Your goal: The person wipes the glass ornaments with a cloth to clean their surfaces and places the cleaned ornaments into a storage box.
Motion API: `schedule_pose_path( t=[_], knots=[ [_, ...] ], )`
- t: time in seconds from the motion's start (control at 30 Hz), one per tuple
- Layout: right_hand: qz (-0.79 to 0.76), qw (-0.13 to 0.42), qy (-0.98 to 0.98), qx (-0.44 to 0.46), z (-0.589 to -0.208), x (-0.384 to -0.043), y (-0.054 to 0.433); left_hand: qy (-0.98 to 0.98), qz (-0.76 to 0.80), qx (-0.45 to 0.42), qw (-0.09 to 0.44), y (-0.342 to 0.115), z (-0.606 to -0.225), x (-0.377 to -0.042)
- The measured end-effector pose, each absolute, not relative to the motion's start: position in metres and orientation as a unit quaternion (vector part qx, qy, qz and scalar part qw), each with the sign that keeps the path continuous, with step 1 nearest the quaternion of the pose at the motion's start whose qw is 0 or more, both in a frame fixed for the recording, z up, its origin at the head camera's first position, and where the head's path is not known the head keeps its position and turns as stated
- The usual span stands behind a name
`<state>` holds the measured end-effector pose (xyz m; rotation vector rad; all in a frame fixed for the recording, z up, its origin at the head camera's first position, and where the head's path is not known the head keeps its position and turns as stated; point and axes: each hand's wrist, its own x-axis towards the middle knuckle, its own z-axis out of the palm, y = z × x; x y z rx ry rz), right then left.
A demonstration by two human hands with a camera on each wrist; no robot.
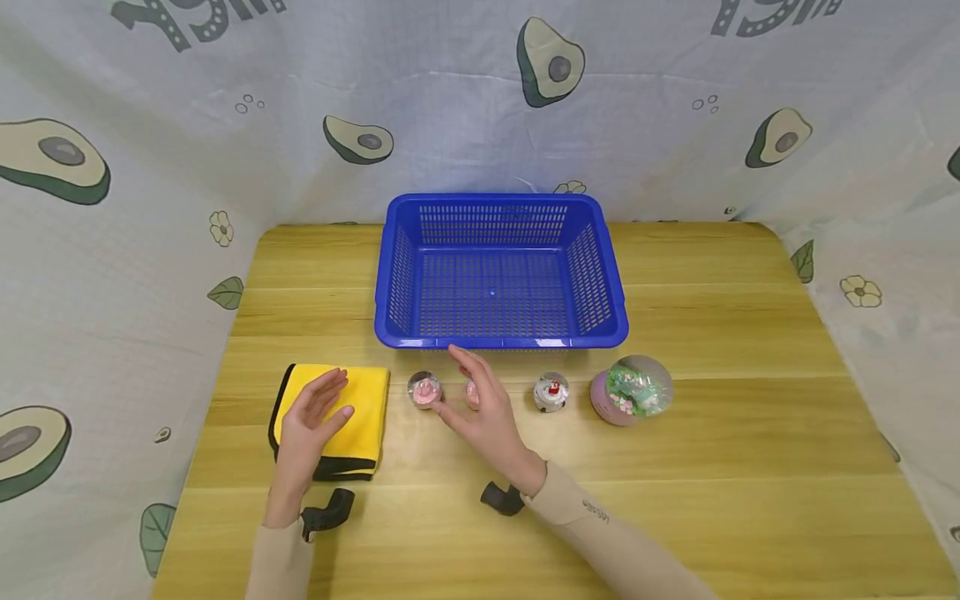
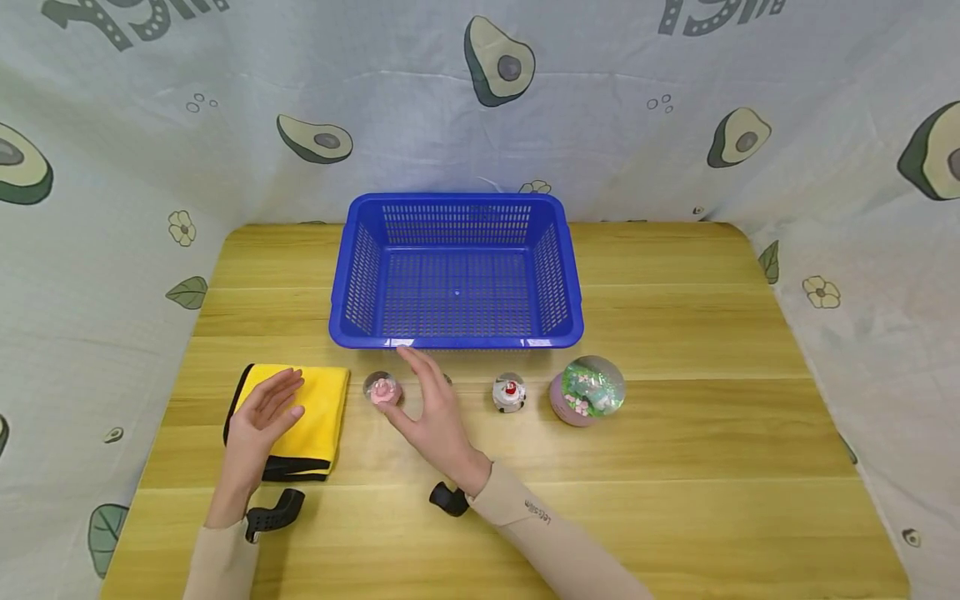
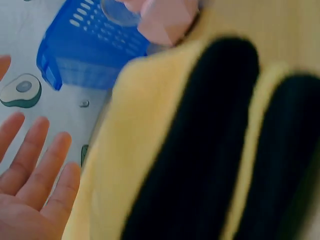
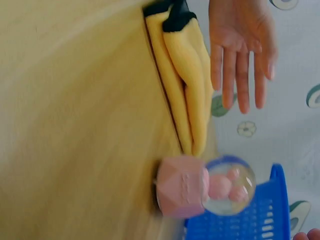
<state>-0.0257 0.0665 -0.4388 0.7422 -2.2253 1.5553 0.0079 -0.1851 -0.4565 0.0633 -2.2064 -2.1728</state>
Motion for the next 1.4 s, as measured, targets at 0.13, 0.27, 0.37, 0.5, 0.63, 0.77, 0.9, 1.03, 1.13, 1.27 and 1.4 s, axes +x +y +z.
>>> schedule_pose_path(
  t=[0.13,0.27,0.37,0.5,0.63,0.77,0.9,1.03,1.13,1.27,1.4],
  knots=[
    [0.554,0.133,-0.783,0.25,-0.443,-0.018,0.057,-0.763,-0.647,0.014,-0.001,-0.192,-0.46,0.008],
    [0.57,0.096,-0.781,0.235,-0.449,-0.012,0.049,-0.796,-0.605,0.007,-0.029,-0.199,-0.462,0.009],
    [0.575,0.076,-0.784,0.221,-0.455,-0.01,0.044,-0.805,-0.592,-0.011,-0.041,-0.203,-0.465,0.008],
    [0.571,0.068,-0.791,0.208,-0.462,-0.008,0.038,-0.801,-0.595,-0.037,-0.049,-0.205,-0.469,0.007],
    [0.562,0.073,-0.799,0.204,-0.469,-0.009,0.034,-0.8,-0.595,-0.066,-0.05,-0.205,-0.473,0.005],
    [0.553,0.07,-0.808,0.189,-0.477,-0.011,0.031,-0.811,-0.575,-0.077,-0.076,-0.205,-0.475,0.003],
    [0.561,0.043,-0.812,0.156,-0.483,-0.014,0.029,-0.824,-0.551,-0.097,-0.092,-0.204,-0.477,0.0],
    [0.571,0.014,-0.811,0.123,-0.487,-0.015,0.027,-0.838,-0.523,-0.13,-0.084,-0.205,-0.479,-0.003],
    [0.571,0.008,-0.813,0.115,-0.489,-0.015,0.026,-0.855,-0.492,-0.146,-0.08,-0.204,-0.48,-0.004],
    [0.564,0.008,-0.819,0.106,-0.491,-0.016,0.025,-0.875,-0.456,-0.144,-0.078,-0.201,-0.483,-0.006],
    [0.556,0.016,-0.825,0.099,-0.493,-0.018,0.023,-0.89,-0.431,-0.127,-0.08,-0.198,-0.484,-0.007]
  ],
)
